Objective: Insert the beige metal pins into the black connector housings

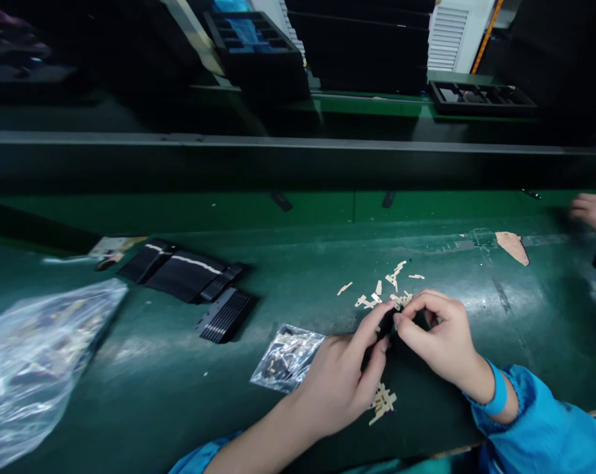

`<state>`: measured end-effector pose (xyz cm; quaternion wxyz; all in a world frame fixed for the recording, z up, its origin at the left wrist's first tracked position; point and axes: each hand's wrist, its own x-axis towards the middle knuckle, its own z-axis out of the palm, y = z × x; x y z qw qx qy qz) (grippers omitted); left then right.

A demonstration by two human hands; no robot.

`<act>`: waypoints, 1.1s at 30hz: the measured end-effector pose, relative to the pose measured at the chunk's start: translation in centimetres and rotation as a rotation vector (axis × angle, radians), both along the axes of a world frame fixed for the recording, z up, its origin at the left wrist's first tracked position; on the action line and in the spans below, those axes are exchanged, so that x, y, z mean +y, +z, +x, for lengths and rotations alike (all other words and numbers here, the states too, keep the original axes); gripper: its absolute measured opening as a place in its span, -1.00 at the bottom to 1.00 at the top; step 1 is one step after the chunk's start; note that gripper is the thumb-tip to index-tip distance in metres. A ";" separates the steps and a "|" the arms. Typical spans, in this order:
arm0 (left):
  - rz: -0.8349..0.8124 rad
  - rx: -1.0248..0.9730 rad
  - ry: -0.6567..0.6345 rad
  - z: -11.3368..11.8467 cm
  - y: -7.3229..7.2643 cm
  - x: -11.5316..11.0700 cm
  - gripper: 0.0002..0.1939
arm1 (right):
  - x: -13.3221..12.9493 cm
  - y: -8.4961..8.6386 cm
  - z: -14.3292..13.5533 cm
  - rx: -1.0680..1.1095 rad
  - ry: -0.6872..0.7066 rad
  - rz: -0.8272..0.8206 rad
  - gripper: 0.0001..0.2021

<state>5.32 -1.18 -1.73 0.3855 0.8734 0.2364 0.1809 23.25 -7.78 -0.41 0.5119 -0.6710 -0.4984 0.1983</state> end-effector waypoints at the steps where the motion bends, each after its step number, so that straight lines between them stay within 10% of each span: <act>1: -0.011 0.000 0.002 0.0 0.1 0.0 -0.45 | 0.0 0.0 0.1 0.030 0.014 -0.025 -0.86; 17: -0.806 -0.041 0.045 -0.2 0.8 0.4 -0.40 | 0.2 -0.3 0.9 0.333 0.051 -0.154 -0.94; 33: -0.880 -0.107 0.078 -0.1 0.6 0.4 -0.40 | 0.4 0.0 1.0 0.463 0.212 -0.291 -0.88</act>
